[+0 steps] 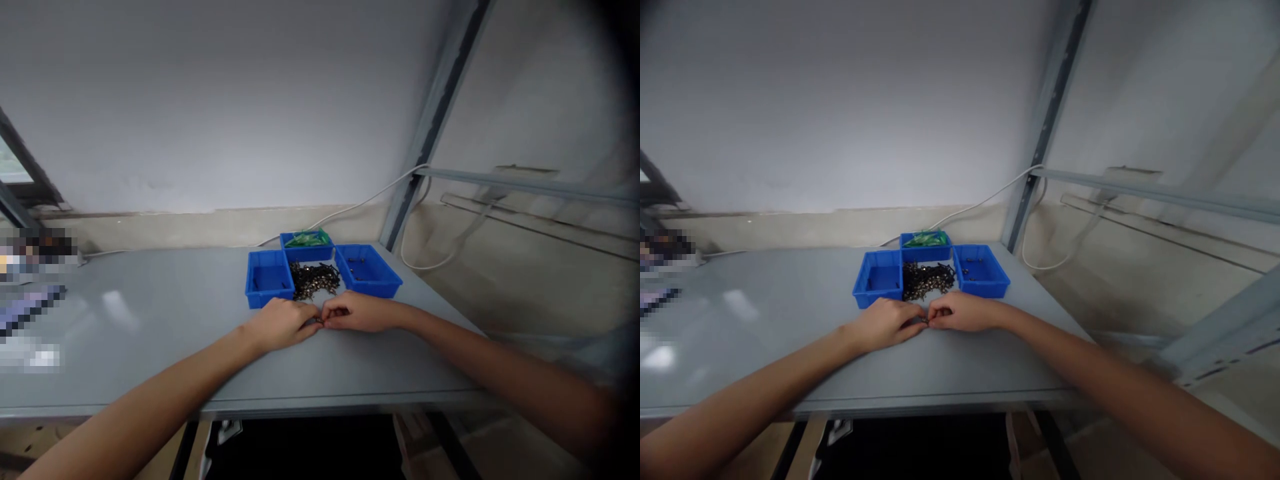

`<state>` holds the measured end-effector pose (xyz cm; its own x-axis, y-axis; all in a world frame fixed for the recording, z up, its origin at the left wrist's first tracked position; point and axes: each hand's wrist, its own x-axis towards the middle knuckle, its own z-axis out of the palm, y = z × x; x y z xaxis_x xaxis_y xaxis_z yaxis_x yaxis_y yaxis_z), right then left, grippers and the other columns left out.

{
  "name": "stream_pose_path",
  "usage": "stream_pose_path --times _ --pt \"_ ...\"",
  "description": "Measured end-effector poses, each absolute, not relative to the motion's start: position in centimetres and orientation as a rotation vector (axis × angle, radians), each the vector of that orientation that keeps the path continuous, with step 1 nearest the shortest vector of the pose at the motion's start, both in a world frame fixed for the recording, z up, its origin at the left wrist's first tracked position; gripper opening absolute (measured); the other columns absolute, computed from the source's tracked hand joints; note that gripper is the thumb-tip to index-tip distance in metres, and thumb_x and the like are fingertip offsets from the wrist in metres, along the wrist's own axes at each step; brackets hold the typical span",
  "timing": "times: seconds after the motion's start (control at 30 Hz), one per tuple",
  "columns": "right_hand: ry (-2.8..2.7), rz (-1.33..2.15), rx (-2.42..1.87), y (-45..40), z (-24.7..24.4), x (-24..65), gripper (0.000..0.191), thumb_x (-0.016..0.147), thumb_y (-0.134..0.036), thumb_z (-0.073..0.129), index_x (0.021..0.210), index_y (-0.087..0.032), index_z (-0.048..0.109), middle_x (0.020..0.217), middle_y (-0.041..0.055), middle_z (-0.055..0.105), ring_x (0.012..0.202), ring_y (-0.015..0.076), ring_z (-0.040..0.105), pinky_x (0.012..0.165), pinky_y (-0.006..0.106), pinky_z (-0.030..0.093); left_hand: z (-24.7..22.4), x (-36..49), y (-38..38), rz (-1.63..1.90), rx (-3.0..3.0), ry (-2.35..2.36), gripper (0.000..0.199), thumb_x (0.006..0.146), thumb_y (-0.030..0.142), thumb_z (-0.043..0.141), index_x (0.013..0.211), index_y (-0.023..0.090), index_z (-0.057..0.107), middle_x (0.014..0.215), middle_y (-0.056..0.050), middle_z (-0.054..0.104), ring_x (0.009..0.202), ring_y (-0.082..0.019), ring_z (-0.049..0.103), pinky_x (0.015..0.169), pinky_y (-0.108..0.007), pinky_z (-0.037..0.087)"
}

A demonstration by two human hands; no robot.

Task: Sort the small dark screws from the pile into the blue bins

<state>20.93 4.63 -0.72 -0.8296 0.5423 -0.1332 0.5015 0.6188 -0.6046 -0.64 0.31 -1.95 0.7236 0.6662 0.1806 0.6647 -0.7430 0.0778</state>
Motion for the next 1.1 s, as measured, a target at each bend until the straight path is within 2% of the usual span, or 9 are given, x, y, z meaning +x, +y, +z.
stream_pose_path --times 0.17,0.3,0.4,0.63,0.87,1.1 --pt "-2.853 0.897 -0.866 4.8 -0.3 20.3 0.015 0.087 -0.024 0.056 0.086 -0.014 0.067 0.067 0.0003 0.061 0.061 0.0120 0.053 0.056 0.023 0.037 -1.6 -0.7 0.3 0.298 2.918 1.134 0.017 0.097 0.031 0.051 0.100 0.020 0.064 0.093 -0.002 0.072 0.085 -0.020 0.070 0.069 -0.026 0.053" --pt "-2.814 0.770 -0.862 4.6 -0.6 20.1 0.014 0.088 -0.022 0.056 0.087 -0.014 0.068 0.067 0.0005 0.063 0.059 0.0119 0.053 0.057 0.023 0.037 -1.8 -0.9 0.3 0.296 2.916 1.177 0.019 0.097 0.032 0.050 0.100 0.019 0.063 0.088 -0.003 0.072 0.081 -0.021 0.070 0.068 -0.028 0.053" --pt "-2.771 0.775 -0.861 4.2 -0.8 20.3 0.015 0.088 -0.022 0.055 0.088 -0.015 0.069 0.071 0.0012 0.065 0.061 0.0117 0.054 0.058 0.023 0.037 -1.9 -0.9 0.4 0.283 2.928 1.178 0.021 0.097 0.033 0.050 0.103 0.019 0.063 0.086 -0.003 0.072 0.079 -0.021 0.070 0.067 -0.028 0.053" --pt "-2.728 0.814 -0.857 3.9 -0.9 20.4 0.013 0.086 -0.022 0.057 0.085 -0.015 0.068 0.065 -0.0012 0.061 0.059 0.0110 0.054 0.057 0.022 0.037 -1.5 -0.9 0.3 0.256 2.931 1.171 0.021 0.097 0.032 0.049 0.104 0.019 0.064 0.086 -0.004 0.072 0.080 -0.022 0.070 0.067 -0.029 0.053" --pt "-2.648 0.940 -0.871 3.9 -0.8 20.3 0.012 0.084 -0.024 0.060 0.081 -0.015 0.067 0.063 -0.0022 0.059 0.059 0.0105 0.053 0.055 0.022 0.037 -1.5 -0.9 0.2 0.348 2.891 1.129 0.020 0.096 0.030 0.051 0.099 0.018 0.066 0.082 -0.003 0.071 0.076 -0.020 0.069 0.064 -0.028 0.051" --pt "-2.523 1.435 -1.046 3.8 -0.3 20.6 0.016 0.083 -0.031 0.058 0.082 -0.015 0.061 0.063 -0.0036 0.057 0.044 0.0064 0.050 0.038 0.018 0.035 -1.6 -0.7 0.0 0.441 2.750 1.066 0.017 0.095 0.031 0.055 0.099 0.019 0.066 0.083 -0.001 0.071 0.074 -0.016 0.068 0.064 -0.023 0.048"
